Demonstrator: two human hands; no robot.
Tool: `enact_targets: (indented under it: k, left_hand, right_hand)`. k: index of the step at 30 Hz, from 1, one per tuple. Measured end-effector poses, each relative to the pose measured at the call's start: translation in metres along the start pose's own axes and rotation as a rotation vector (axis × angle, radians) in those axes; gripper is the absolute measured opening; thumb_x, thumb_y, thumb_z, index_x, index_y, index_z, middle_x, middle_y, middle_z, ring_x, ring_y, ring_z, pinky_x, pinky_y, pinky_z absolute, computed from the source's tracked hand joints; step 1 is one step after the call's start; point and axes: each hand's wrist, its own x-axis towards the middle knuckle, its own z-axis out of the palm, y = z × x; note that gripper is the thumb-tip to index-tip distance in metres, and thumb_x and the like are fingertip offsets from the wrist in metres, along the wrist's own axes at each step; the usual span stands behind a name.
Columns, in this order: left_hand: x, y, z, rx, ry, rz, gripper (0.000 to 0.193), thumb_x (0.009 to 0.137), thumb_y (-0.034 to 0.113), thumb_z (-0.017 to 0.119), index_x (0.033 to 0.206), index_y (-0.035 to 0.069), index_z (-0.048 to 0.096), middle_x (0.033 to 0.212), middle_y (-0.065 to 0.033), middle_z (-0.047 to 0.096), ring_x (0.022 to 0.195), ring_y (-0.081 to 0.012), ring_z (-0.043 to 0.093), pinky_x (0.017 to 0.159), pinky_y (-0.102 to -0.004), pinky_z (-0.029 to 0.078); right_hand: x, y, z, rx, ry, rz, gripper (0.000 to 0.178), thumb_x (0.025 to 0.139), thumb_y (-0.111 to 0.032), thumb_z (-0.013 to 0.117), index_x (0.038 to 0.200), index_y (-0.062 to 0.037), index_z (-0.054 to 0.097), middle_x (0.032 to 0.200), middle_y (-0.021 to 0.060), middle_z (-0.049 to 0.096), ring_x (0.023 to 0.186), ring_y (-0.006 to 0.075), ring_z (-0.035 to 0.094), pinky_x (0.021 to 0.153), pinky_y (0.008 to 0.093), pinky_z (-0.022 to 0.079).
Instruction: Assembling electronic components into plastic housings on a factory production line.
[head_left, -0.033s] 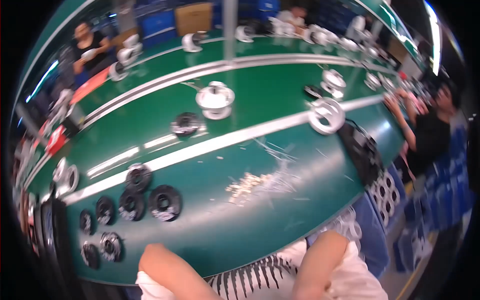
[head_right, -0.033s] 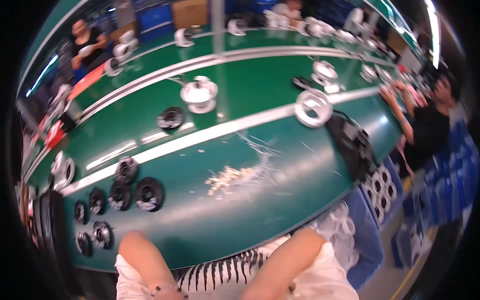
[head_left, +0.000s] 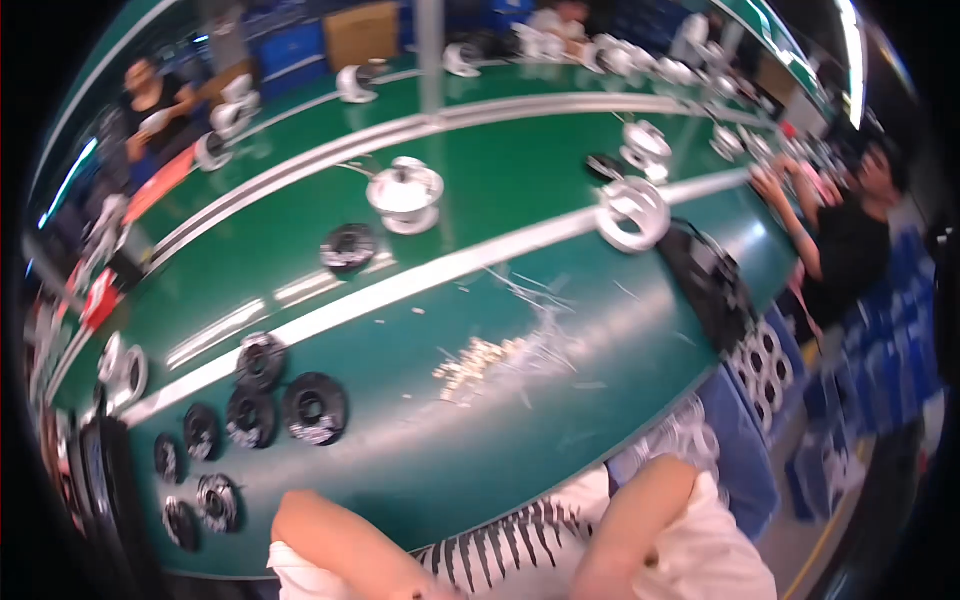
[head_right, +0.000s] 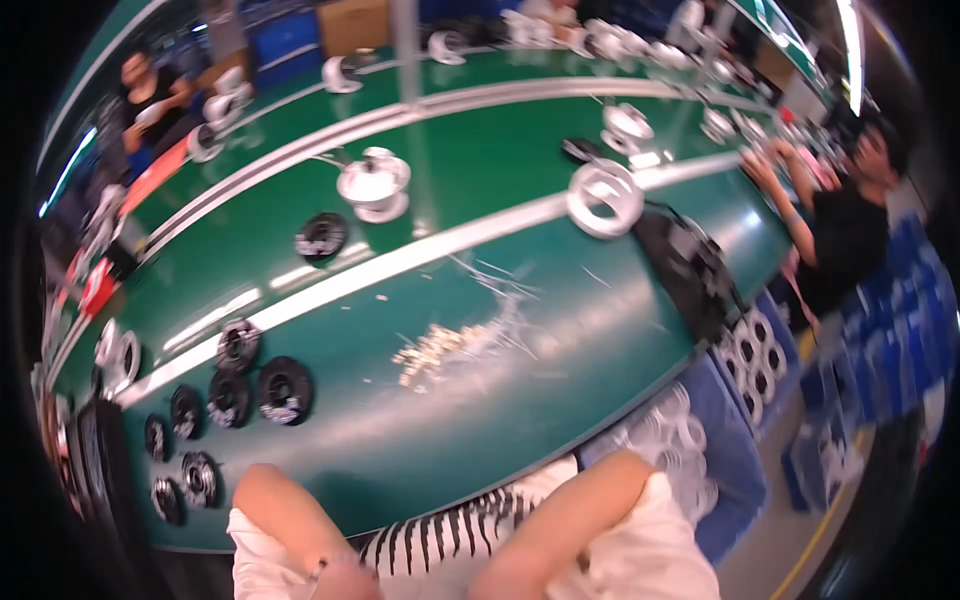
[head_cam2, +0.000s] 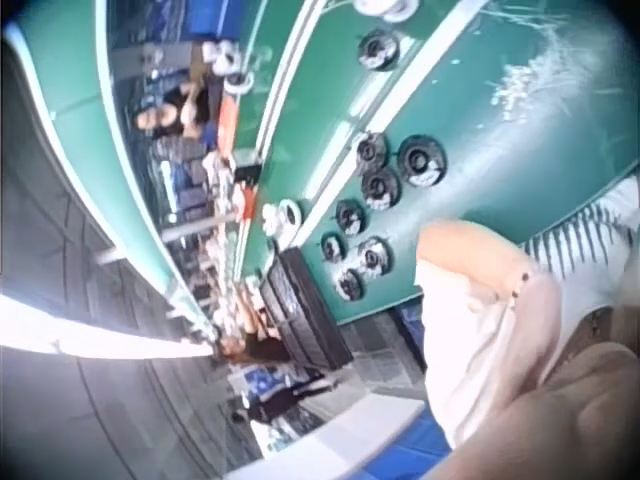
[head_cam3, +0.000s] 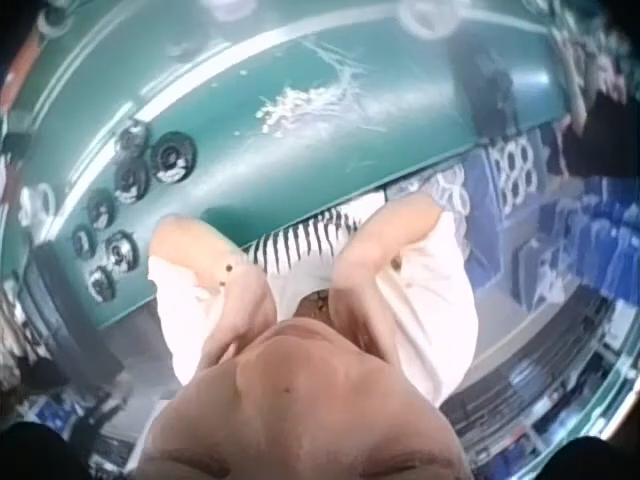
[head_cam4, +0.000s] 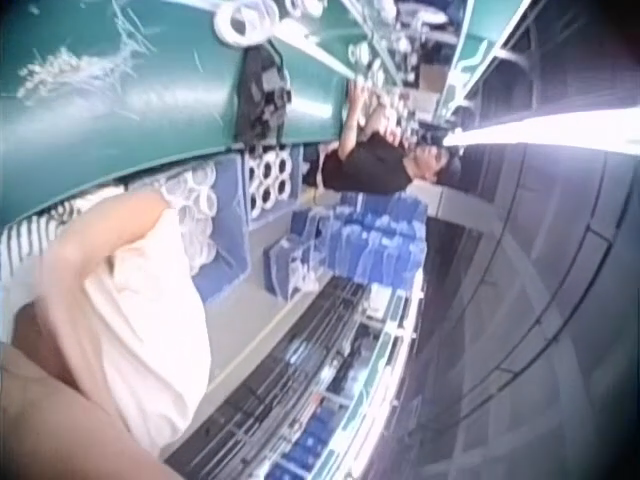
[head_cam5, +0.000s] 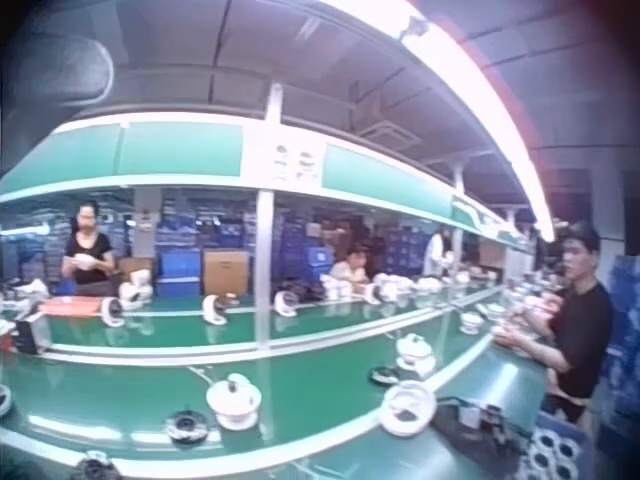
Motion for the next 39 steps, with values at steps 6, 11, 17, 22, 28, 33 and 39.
enact_targets:
  k: [6,11,17,22,28,33,39]
  left_hand:
    - [-0.101,0.094,-0.069,0.967,-0.866,-0.481,0.067,0.079,0.037,0.049,0.134,0.009,0.022,0.135,-0.0218,0.023,0.121,-0.0419,0.026,0.094,-0.0581,0.024]
    - [-0.113,0.097,-0.081,1.52,-0.704,-0.908,0.057,0.068,0.007,0.053,0.121,0.003,0.033,0.119,-0.0247,0.041,0.102,-0.0413,0.048,0.086,-0.0479,0.04]
    - [-0.081,0.079,-0.103,1.924,-0.701,-0.895,0.044,0.064,-0.003,0.054,0.107,-0.003,0.046,0.11,-0.0237,0.05,0.099,-0.0381,0.052,0.084,-0.0416,0.042]
    - [-0.034,0.059,-0.177,2.046,-0.558,-0.968,0.029,0.068,-0.004,0.053,0.098,-0.002,0.054,0.103,-0.0164,0.056,0.097,-0.0315,0.053,0.084,-0.0369,0.042]
    - [-0.038,-0.041,-0.377,2.039,-0.708,-1.323,0.039,0.073,0.018,0.059,0.107,0.0,0.051,0.109,-0.019,0.053,0.104,-0.0323,0.049,0.092,-0.037,0.037]
    - [-0.096,-0.111,-0.479,1.919,-0.92,-1.658,0.063,0.071,0.022,0.063,0.126,0.005,0.037,0.122,-0.0181,0.045,0.112,-0.0297,0.045,0.095,-0.0338,0.036]
    - [-0.127,-0.122,-0.538,1.822,-0.979,-1.654,0.055,0.067,0.019,0.068,0.115,0.003,0.049,0.109,-0.0173,0.055,0.096,-0.029,0.055,0.084,-0.0344,0.043]
  right_hand:
    - [-0.061,-0.16,-0.056,-2.179,-0.164,1.224,0.021,0.063,-0.007,0.059,0.084,-0.0082,0.06,0.095,0.0124,0.059,0.088,0.0299,0.056,0.08,0.0435,0.043]
    - [-0.129,-0.278,-0.193,-2.565,0.262,1.344,0.02,0.066,-0.004,0.06,0.086,-0.0027,0.057,0.091,0.0137,0.059,0.081,0.0304,0.053,0.074,0.0358,0.043]
    - [-0.197,-0.355,-0.291,-2.578,0.404,1.843,0.02,0.067,-0.019,0.067,0.082,-0.0073,0.065,0.085,0.0104,0.062,0.083,0.0292,0.057,0.075,0.0371,0.044]
    - [-0.174,-0.354,-0.275,-2.629,0.371,1.637,0.016,0.069,-0.016,0.065,0.079,-0.0037,0.065,0.079,0.0123,0.061,0.069,0.0285,0.059,0.061,0.0342,0.046]
    - [-0.121,-0.262,-0.169,-2.178,0.682,1.609,0.023,0.065,-0.006,0.065,0.086,0.0021,0.062,0.072,0.013,0.062,0.059,0.02,0.057,0.055,0.0303,0.043]
    - [-0.155,-0.244,-0.067,-2.097,0.882,1.981,0.022,0.066,-0.01,0.065,0.087,-0.0044,0.064,0.066,0.0158,0.056,0.06,0.0306,0.055,0.056,0.0355,0.042]
    - [-0.167,-0.235,-0.025,-2.189,1.233,2.12,0.038,0.069,-0.019,0.064,0.1,0.0008,0.055,0.091,0.0186,0.053,0.085,0.0335,0.053,0.072,0.0388,0.044]
